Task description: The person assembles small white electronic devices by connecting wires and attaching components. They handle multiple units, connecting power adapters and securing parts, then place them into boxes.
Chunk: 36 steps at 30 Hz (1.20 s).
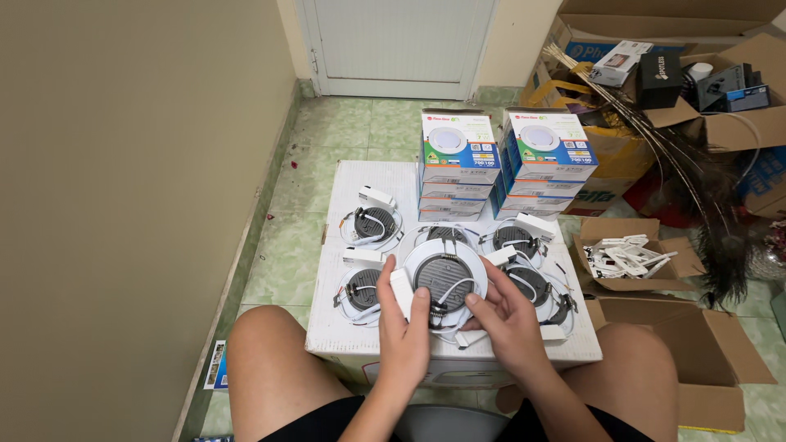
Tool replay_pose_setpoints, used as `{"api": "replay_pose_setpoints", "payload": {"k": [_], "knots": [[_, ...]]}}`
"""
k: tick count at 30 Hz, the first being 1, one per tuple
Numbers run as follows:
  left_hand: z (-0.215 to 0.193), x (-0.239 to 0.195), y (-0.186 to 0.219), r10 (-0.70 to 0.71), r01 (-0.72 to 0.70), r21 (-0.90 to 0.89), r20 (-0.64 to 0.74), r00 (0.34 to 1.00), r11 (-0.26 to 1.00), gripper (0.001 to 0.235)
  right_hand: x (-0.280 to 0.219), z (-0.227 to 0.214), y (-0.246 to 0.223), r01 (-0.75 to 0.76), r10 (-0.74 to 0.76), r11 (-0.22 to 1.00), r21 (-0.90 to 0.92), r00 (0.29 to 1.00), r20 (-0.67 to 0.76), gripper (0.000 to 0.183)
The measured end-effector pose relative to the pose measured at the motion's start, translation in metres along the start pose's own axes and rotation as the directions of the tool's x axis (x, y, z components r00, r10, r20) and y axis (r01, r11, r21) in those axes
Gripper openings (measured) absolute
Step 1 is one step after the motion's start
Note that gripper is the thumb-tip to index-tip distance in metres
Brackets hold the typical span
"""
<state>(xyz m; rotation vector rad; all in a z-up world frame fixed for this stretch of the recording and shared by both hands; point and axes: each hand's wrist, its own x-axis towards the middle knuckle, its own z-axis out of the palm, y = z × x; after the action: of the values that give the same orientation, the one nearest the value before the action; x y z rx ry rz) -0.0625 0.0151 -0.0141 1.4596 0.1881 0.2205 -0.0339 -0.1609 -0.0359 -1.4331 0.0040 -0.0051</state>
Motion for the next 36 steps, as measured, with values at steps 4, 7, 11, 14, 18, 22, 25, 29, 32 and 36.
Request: {"api": "replay_pose_setpoints", "payload": {"k": [4,7,11,14,18,22,25,29,32,36], "knots": [[-0.008,0.002,0.013,-0.009,0.009,0.089,-0.004,1.0,0.996,0.079,-0.005,-0.008,0.001,0.029,-0.029,1.0,0.01,0.999,0.043,0.082],[-0.013,0.005,0.022,0.036,-0.042,0.143,0.045,0.998,0.989,0.073,-0.007,-0.014,0.003,0.082,-0.088,0.996,0.047,0.985,0.15,0.091],[-0.016,0.01,0.016,-0.015,0.005,0.068,0.14,0.99,0.998,0.073,-0.005,-0.02,0.009,0.088,-0.099,0.994,0.067,0.976,0.194,0.092],[-0.018,0.014,0.006,-0.025,0.023,0.015,0.152,0.988,1.0,0.071,-0.005,-0.022,0.014,0.065,-0.08,0.994,0.084,0.981,0.179,0.09],[-0.019,0.011,0.011,-0.118,0.109,0.082,0.114,0.986,0.991,0.065,-0.014,-0.018,-0.015,-0.115,0.121,0.986,-0.117,0.992,0.04,0.083],[-0.028,0.004,0.032,-0.189,0.162,0.194,0.13,0.973,0.967,0.065,-0.003,-0.041,-0.049,-0.013,-0.1,0.868,-0.497,0.975,-0.199,0.023],[-0.029,-0.002,0.042,-0.144,0.09,0.233,0.229,0.963,0.968,0.064,0.006,-0.042,-0.091,0.031,-0.175,0.699,-0.714,0.976,-0.129,0.025],[-0.026,-0.012,0.062,-0.09,-0.014,0.294,0.339,0.937,0.956,0.063,0.012,-0.039,-0.105,0.227,-0.112,0.694,-0.683,0.971,0.21,0.039],[-0.025,-0.017,0.075,-0.116,-0.02,0.352,0.359,0.926,0.936,0.064,0.016,-0.041,-0.102,0.324,-0.153,0.679,-0.659,0.94,0.305,0.033],[-0.028,-0.022,0.08,-0.087,-0.167,0.493,0.45,0.889,0.854,0.078,0.016,-0.036,-0.114,0.365,-0.231,0.679,-0.637,0.93,0.286,0.029]]}}
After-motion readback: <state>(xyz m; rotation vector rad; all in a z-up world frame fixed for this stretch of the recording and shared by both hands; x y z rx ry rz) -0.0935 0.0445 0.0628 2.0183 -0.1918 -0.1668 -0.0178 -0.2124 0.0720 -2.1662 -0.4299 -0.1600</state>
